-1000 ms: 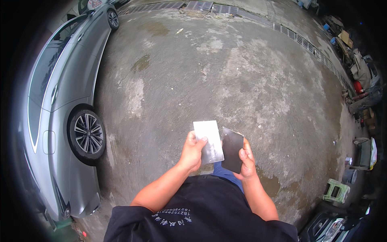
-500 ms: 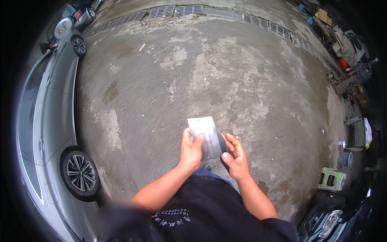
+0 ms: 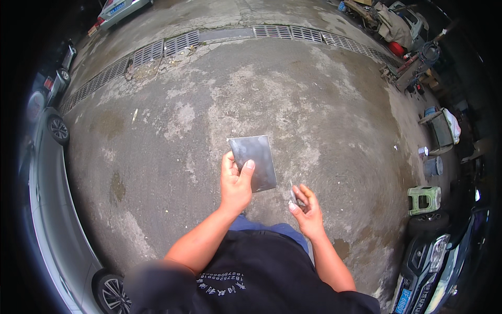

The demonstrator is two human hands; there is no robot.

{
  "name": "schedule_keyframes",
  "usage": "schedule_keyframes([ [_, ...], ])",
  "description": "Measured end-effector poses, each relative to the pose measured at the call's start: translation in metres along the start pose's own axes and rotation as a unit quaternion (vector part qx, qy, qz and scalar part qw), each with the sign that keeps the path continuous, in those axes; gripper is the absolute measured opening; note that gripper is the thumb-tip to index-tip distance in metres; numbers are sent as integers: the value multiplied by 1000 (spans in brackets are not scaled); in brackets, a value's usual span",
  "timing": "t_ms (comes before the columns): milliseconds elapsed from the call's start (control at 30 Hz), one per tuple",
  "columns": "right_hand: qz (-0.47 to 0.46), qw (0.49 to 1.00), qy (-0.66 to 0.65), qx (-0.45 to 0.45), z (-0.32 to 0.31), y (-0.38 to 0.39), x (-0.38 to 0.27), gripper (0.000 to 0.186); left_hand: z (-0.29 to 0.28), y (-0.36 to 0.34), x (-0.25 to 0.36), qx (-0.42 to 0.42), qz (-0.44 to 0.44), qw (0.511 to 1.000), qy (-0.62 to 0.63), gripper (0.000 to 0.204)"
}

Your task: The person applies a yellow body filler to the hood of a dark-colored car using two metal spreaders. They spread the filler across the hood surface, then walk away from the car while holding the spreaders.

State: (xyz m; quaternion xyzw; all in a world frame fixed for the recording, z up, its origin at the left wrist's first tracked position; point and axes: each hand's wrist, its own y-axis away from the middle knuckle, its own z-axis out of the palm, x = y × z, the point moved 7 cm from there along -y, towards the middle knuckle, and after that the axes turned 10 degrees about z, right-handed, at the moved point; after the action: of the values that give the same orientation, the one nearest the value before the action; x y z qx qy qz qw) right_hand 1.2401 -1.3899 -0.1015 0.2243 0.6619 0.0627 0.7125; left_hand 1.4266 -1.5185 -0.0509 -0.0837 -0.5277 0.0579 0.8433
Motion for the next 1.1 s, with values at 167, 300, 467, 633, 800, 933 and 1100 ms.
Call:
schedule_keyframes([
  [167, -213, 901, 350, 145, -17, -6, -90, 60, 47, -29, -33, -28, -1, 999, -21, 31],
  [300, -296, 823, 421, 242, -60, -41, -130, 64, 106, -20, -63, -206, 48, 964, -164, 29],
  [467, -306, 857, 298, 288, -160, -65, -198, 64, 172, -46, -101, -150, -95, 984, -22, 39],
  [633, -197, 911, 284, 226, -210, -61, -144, 56, 241, -74, -109, -156, -66, 985, -17, 44],
  [800, -162, 937, 226, 210, -224, -60, -151, 52, 300, -76, -115, -161, 29, 986, -2, 43],
  [933, -122, 967, 142, 172, -224, -62, -154, 54, 349, -70, -118, -251, 108, 960, 59, 47],
  [1100, -110, 969, 89, 202, -259, -82, -170, 50, 385, -63, -117, -342, 186, 911, 140, 50],
])
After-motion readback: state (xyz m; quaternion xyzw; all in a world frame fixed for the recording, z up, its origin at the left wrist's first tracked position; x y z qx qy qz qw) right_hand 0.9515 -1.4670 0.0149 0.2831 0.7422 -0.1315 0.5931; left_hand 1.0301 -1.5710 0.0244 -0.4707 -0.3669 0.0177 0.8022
